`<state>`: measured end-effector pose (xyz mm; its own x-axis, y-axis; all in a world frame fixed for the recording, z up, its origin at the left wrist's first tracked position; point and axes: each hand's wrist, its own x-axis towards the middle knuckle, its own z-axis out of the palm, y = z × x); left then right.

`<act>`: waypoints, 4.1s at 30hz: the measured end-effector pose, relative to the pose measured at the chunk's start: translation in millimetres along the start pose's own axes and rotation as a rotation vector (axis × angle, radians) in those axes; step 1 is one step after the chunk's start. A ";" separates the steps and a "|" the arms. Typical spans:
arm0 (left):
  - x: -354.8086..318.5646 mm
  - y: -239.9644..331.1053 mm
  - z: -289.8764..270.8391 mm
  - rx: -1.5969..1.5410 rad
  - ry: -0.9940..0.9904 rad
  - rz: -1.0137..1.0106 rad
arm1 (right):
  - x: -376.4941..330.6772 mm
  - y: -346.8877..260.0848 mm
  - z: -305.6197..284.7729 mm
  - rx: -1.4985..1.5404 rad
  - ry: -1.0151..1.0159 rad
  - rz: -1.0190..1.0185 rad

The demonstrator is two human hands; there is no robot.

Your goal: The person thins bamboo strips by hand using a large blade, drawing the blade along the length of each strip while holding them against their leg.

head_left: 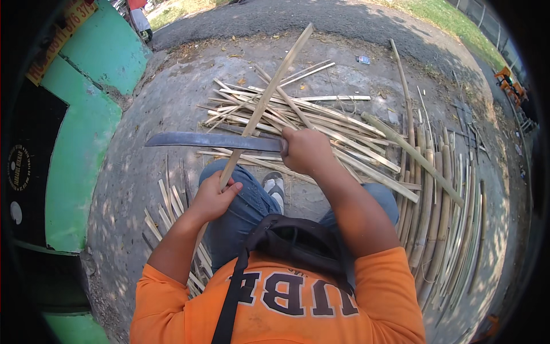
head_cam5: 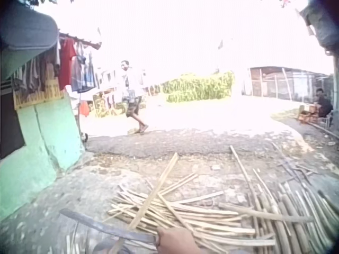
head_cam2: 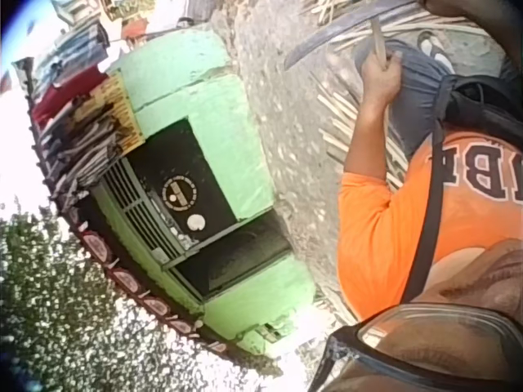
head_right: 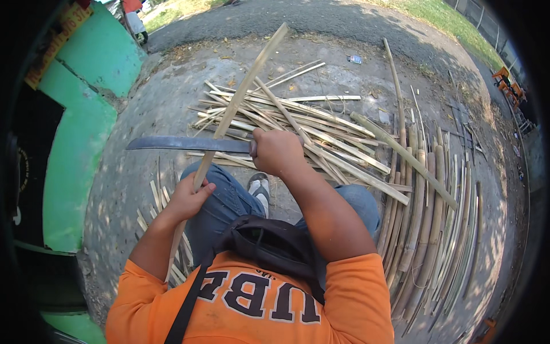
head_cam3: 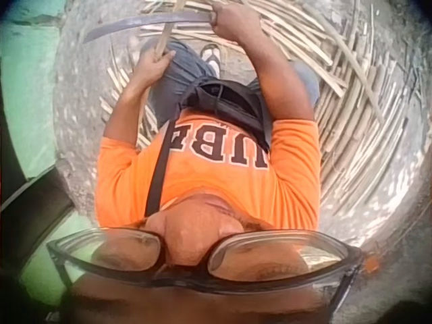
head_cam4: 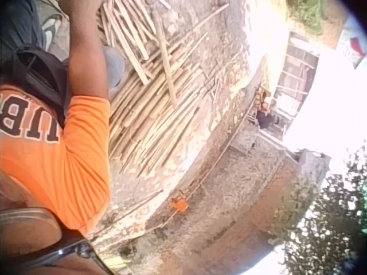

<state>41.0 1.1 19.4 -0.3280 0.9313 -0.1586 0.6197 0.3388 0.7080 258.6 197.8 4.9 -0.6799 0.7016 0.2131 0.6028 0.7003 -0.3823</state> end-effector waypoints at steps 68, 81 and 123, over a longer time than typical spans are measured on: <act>6.0 28.0 2.6 0.150 0.037 -0.039 | 13.7 24.7 -6.6 0.009 0.094 0.233; 0.7 31.1 -16.0 0.388 0.141 0.102 | 8.2 18.7 -13.2 0.002 -0.026 0.205; -0.9 0.6 -5.5 0.374 0.189 0.130 | 13.7 8.1 4.5 0.058 -0.012 0.103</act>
<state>37.8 -0.3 23.7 -0.3335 0.9403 0.0686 0.8686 0.2781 0.4102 252.3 212.5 0.7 -0.6207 0.7677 0.1592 0.6447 0.6154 -0.4535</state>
